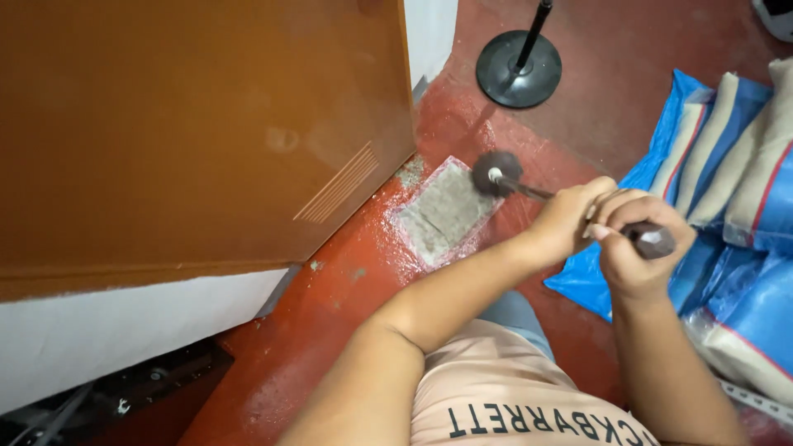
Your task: The person mops a red floor using a spin mop, moving back and forth across the room. They clean around various obstacles, including a white plastic chair, a refrigerator, and stacked blue sacks.
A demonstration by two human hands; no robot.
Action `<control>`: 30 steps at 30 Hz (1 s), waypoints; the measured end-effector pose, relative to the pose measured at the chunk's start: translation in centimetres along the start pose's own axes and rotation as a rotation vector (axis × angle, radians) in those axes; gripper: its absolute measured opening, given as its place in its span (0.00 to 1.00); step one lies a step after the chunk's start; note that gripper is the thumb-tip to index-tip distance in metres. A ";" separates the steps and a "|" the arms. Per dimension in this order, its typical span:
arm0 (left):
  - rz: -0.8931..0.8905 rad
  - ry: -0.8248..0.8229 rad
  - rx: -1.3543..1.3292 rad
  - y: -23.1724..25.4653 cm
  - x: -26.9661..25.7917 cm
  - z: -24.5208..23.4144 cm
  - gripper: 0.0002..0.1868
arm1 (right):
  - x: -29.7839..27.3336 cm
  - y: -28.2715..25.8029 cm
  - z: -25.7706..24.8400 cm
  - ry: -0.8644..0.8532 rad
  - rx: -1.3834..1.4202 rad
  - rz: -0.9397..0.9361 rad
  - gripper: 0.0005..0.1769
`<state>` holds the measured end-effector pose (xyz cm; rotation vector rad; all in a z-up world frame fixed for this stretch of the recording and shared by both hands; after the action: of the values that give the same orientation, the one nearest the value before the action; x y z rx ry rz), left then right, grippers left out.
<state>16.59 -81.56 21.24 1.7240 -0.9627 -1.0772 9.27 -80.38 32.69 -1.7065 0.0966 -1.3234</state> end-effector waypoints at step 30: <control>-0.088 -0.112 0.563 -19.0 40.4 20.7 0.15 | 3.6 38.9 -24.1 -1.699 -1.015 0.869 0.23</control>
<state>13.62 -117.39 -12.34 2.1884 -1.3654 -1.0263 9.39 -118.74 7.51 -2.5350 0.4678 1.1829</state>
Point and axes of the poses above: each hand's wrist, its own x-axis towards the middle knuckle, its own z-axis out of the palm, y = z × x, the point moved 8 cm from there along x, towards the middle knuckle, and after that the axes turned 15 degrees about -z, right-handed, at the moved point
